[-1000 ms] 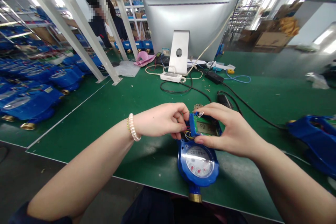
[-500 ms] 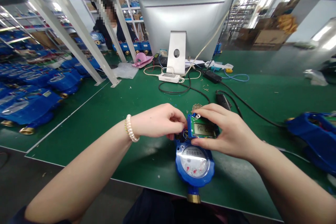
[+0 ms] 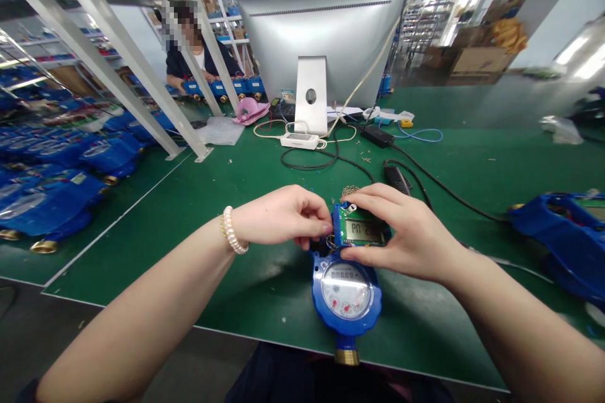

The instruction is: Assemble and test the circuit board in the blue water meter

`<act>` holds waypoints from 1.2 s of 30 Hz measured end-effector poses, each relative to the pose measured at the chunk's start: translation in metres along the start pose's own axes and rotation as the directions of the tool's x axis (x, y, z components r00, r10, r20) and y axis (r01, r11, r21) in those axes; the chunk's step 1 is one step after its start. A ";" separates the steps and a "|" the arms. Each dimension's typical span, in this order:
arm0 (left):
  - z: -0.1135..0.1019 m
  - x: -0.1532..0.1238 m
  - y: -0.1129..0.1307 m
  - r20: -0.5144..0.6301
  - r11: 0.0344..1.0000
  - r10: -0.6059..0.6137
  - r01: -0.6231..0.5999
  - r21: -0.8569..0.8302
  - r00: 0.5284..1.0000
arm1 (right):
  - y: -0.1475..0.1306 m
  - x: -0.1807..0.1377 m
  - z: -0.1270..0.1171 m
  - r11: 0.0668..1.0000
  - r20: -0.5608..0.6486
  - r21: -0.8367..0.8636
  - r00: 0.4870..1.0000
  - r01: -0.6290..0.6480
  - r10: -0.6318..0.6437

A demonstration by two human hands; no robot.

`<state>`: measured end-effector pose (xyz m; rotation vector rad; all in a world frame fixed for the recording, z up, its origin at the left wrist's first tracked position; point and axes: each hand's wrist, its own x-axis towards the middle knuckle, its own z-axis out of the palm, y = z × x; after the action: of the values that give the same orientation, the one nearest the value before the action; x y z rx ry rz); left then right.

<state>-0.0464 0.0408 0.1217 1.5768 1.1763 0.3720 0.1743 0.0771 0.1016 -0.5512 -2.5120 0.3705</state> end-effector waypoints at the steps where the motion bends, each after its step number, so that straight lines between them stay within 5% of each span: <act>1: 0.000 -0.001 0.000 -0.020 1.000 0.009 -0.009 0.018 1.000 | 0.002 0.000 0.000 1.000 -0.002 0.012 1.000 -0.010 0.010; 9: 0.013 -0.008 -0.005 -0.156 0.910 0.231 -0.157 0.384 0.960 | 0.015 0.008 0.002 0.988 0.052 0.068 0.989 -0.142 0.139; 18: 0.037 0.011 -0.028 -0.404 0.755 0.442 -0.088 0.650 0.801 | 0.012 0.011 0.002 0.988 0.080 0.062 0.988 -0.139 0.134; 27: 0.054 0.014 -0.035 -0.559 0.699 0.481 0.089 0.710 0.675 | 0.012 0.002 0.009 0.999 0.042 0.023 0.999 -0.036 0.035; 36: 0.060 0.014 -0.032 -0.636 0.708 0.394 0.222 0.670 0.663 | 0.015 0.005 0.009 0.991 0.105 -0.118 0.993 0.063 -0.050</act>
<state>-0.0110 0.0158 0.0669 2.2692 2.0745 0.7612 0.1700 0.0912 0.0913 -0.5183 -2.6559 0.2307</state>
